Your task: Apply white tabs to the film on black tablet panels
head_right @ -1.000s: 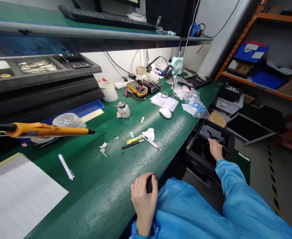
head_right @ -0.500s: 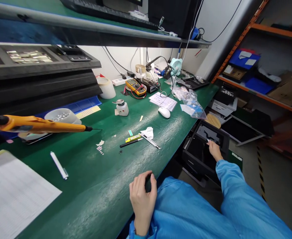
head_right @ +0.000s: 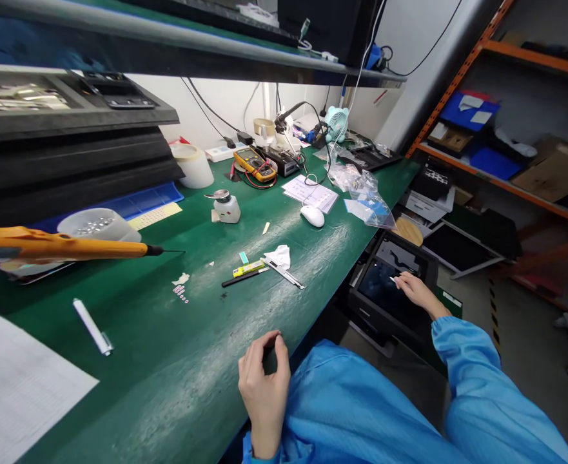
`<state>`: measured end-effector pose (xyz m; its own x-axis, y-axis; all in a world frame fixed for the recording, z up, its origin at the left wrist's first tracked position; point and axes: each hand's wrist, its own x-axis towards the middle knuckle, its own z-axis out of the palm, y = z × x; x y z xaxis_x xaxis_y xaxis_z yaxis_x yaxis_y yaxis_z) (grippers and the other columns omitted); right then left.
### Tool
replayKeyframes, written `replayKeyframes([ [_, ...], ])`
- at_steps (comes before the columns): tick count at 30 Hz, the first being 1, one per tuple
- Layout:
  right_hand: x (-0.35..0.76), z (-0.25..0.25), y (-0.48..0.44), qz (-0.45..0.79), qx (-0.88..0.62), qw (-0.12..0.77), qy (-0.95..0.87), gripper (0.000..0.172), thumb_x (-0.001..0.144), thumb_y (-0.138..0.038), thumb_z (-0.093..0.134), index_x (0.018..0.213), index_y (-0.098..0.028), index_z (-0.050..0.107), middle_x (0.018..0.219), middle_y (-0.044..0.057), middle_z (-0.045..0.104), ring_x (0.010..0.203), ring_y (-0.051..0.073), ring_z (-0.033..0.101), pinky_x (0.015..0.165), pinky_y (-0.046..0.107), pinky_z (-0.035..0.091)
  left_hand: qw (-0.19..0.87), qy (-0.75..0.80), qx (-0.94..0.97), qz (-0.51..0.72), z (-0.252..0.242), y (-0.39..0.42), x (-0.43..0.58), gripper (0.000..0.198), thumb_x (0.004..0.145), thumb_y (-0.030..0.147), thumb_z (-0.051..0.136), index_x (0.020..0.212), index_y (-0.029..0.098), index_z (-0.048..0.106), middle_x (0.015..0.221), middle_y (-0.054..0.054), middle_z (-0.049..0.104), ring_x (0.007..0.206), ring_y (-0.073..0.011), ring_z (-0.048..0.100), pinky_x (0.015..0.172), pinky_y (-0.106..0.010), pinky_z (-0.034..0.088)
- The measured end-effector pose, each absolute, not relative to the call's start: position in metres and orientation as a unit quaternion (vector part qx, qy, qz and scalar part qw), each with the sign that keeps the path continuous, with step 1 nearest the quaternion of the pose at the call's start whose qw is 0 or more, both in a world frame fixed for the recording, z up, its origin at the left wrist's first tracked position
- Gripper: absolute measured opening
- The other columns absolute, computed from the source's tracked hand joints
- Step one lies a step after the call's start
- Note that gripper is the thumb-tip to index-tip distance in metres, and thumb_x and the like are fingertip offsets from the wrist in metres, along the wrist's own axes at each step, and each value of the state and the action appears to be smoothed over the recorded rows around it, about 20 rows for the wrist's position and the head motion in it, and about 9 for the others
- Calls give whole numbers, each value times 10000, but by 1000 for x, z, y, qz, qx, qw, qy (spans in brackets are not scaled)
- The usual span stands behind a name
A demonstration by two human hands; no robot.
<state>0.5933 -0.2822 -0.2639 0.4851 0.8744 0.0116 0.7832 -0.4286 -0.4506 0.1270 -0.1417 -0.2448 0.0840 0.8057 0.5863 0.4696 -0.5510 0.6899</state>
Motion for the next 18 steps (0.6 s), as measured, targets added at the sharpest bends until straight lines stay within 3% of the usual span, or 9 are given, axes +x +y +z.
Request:
replayKeyframes([
  [9,588,-244,-272,155,-815,213,-516,689,1165,-819,556,872,-206,673,881,42,701,830,187,671,895,380,611,190,449,707,513,-249,-143,125,150,1165,231,610,1093,258,739,946,-19,845,830,-213,808,795,-343,567],
  [18,592,-247,-268,165,-827,227,-488,645,1151,-768,642,846,-200,662,839,23,687,789,175,663,858,360,614,212,448,700,514,-251,-144,122,161,1166,263,618,1088,253,758,957,-31,850,852,-224,805,819,-344,574],
])
